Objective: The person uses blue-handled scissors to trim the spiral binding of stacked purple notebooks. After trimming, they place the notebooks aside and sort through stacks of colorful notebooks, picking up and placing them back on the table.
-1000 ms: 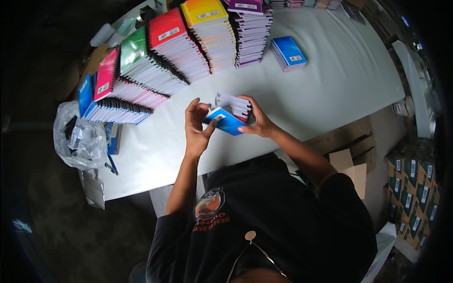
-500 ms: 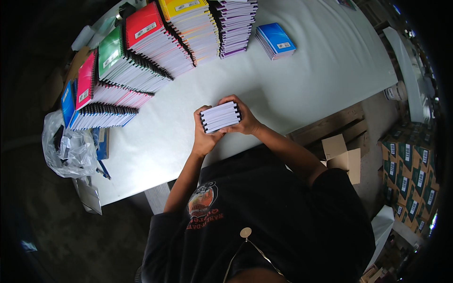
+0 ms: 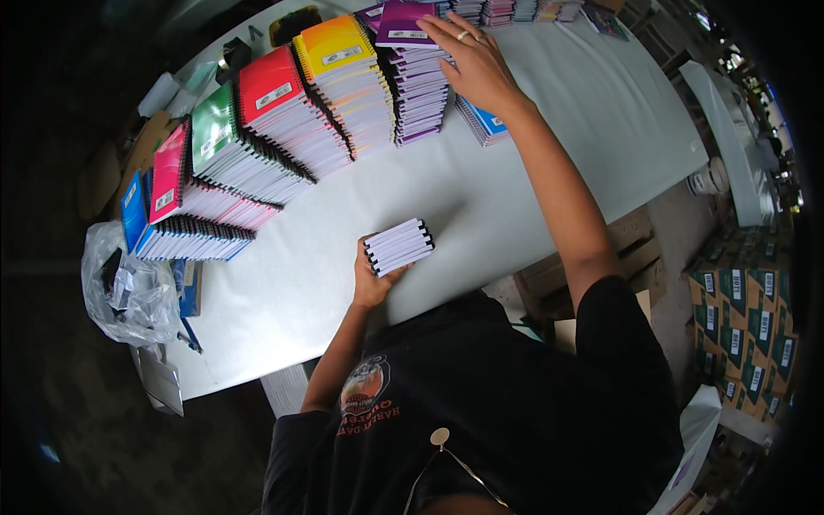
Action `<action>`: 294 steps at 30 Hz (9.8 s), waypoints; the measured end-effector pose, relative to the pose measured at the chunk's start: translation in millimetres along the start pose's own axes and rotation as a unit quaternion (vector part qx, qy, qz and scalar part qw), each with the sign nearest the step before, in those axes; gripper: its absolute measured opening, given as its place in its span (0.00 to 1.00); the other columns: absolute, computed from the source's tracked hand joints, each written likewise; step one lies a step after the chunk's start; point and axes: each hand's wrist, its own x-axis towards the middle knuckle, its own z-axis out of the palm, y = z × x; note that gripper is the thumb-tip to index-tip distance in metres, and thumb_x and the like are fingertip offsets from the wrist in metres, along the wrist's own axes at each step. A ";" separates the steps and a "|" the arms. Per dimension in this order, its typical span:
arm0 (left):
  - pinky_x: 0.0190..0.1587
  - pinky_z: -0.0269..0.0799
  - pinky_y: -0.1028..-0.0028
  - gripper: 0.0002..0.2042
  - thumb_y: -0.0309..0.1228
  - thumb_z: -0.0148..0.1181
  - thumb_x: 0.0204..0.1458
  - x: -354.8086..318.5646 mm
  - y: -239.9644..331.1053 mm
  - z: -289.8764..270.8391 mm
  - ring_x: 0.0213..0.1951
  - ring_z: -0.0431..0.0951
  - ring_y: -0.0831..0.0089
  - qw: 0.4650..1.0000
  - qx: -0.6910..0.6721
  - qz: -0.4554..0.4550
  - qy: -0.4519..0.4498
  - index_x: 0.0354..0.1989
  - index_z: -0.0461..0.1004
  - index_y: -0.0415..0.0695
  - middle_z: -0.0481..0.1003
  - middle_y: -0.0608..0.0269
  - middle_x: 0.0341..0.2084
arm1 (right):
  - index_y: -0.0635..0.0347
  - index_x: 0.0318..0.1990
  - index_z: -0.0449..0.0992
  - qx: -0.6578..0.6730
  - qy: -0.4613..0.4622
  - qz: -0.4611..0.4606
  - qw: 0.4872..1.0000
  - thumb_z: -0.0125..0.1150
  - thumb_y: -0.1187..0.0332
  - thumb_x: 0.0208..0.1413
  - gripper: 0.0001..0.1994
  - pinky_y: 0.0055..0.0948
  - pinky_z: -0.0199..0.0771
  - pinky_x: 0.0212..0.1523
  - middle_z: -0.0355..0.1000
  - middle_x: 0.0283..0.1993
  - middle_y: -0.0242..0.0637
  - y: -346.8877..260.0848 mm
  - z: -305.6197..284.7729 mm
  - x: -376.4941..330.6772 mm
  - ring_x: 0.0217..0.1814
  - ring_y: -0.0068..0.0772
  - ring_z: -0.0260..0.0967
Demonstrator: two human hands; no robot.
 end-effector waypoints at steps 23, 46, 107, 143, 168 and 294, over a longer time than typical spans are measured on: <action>0.47 0.70 0.72 0.29 0.22 0.70 0.38 -0.5 28.3 4.1 0.44 0.73 0.73 1.000 0.011 -0.004 0.008 0.46 0.57 0.39 0.72 0.58 0.40 | 0.59 0.44 0.76 0.350 0.123 0.049 0.927 0.60 0.73 0.50 0.12 0.23 0.70 0.41 0.76 0.35 0.33 -115.1 -45.5 -32.6 0.35 0.26 0.72; 0.37 0.65 0.79 0.12 0.34 0.56 0.55 2.9 75.5 -64.8 0.30 0.69 0.80 0.944 0.068 -0.040 0.321 0.36 0.70 0.36 0.74 0.64 0.29 | 0.65 0.37 0.76 0.276 0.186 -0.053 0.942 0.61 0.79 0.43 0.10 0.27 0.70 0.34 0.71 0.36 0.38 -153.5 -40.6 -129.3 0.36 0.32 0.69; 0.65 0.38 0.59 0.49 0.55 0.58 0.46 37.9 45.7 -31.2 0.65 0.45 0.51 0.948 0.283 -0.135 0.050 0.64 0.39 0.31 0.43 0.38 0.63 | 0.66 0.56 0.60 0.553 -0.154 0.529 0.625 0.60 0.55 0.51 0.30 0.32 0.65 0.51 0.68 0.50 0.47 -152.5 55.3 -213.8 0.51 0.35 0.66; 0.50 0.66 0.66 0.42 0.38 0.75 0.32 29.9 -30.5 -13.6 0.47 0.72 0.60 0.925 0.334 0.164 -0.073 0.53 0.54 0.36 0.72 0.52 0.41 | 0.59 0.49 0.62 0.496 -0.044 0.263 0.827 0.78 0.51 0.26 0.42 0.34 0.69 0.49 0.69 0.46 0.40 -137.9 91.7 -242.1 0.49 0.40 0.69; 0.55 0.60 0.60 0.28 0.35 0.58 0.48 259.9 219.1 34.7 0.54 0.65 0.52 0.706 0.568 0.410 0.102 0.58 0.59 0.44 0.65 0.48 0.53 | 0.68 0.48 0.67 0.411 0.304 0.749 0.421 0.69 0.59 0.42 0.29 0.36 0.74 0.39 0.70 0.46 0.45 98.8 95.2 -74.7 0.40 0.40 0.71; 0.62 0.46 0.62 0.47 0.30 0.71 0.35 60.5 154.6 -7.5 0.62 0.53 0.57 0.944 0.231 0.129 0.198 0.62 0.44 0.34 0.53 0.46 0.59 | 0.61 0.54 0.60 0.723 -0.021 0.298 0.622 0.68 0.71 0.42 0.30 0.28 0.67 0.51 0.65 0.49 0.36 -106.3 26.8 -118.1 0.50 0.29 0.64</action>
